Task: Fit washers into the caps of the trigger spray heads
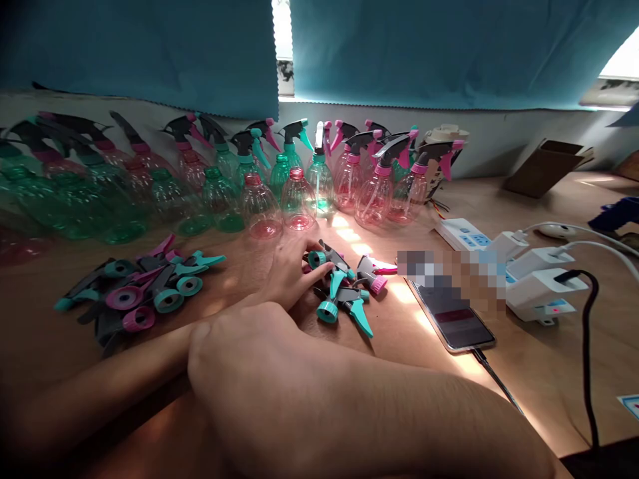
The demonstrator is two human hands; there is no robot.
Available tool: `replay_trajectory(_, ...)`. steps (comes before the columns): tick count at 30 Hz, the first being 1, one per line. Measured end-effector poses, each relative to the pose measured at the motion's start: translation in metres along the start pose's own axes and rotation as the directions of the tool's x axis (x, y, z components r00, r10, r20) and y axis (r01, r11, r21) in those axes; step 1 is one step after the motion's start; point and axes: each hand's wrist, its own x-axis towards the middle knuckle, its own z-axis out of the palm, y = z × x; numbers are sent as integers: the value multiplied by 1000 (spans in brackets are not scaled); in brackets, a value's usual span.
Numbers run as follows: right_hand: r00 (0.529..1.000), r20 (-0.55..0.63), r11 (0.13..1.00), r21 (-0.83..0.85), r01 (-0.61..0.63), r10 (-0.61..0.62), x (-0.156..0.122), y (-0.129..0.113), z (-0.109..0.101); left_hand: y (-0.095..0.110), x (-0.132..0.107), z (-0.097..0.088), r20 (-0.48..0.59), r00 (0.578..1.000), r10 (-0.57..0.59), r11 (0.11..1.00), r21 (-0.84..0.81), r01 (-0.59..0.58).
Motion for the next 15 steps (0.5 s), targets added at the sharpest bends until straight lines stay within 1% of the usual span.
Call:
replay_trajectory(1,996,87,998,-52,-26,31,1,1,-1,-3,-2,-1,8,999,37,998,48,-38)
replay_trajectory(2,989,142,994,-101,-30,45,1,2,-1,-5,-3,-2,15,997,70,993,90,-71)
replay_trajectory(3,992,127,994,-106,14,0,1,5,0,-7,-5,-3,22,995,100,987,126,-102)
replay_trajectory(4,996,81,992,-110,53,-44,0,7,2,-8,-6,-5,27,992,126,979,156,-129)
replay_trajectory(5,994,-8,988,-110,112,-113,-1,11,3,-9,-8,-7,29,988,149,972,181,-151)
replay_trajectory(6,988,-66,984,-123,131,-140,-2,15,3,-9,-10,-11,28,985,168,964,203,-170)
replay_trajectory(7,985,-98,981,-144,129,-144,-4,19,1,-9,-12,-16,29,982,186,957,220,-188)
replay_trajectory(9,991,-100,982,-177,65,-84,-7,29,-7,-9,-20,-28,30,976,216,945,247,-217)
replay_trajectory(10,995,-82,990,-138,37,-49,-7,35,-13,-9,-25,-35,32,973,228,939,256,-229)
replay_trajectory(11,998,-58,997,-74,-16,12,-8,42,-19,-9,-30,-42,23,972,235,935,267,-233)
replay_trajectory(12,997,-63,997,-61,-50,46,-7,50,-26,-9,-37,-49,6,971,238,932,280,-230)
replay_trajectory(13,993,-81,994,-62,-88,83,-6,59,-31,-10,-44,-56,-2,971,239,929,291,-229)
replay_trajectory(15,963,-163,971,-70,-228,214,-2,76,-38,-12,-60,-69,-9,970,242,924,306,-228)
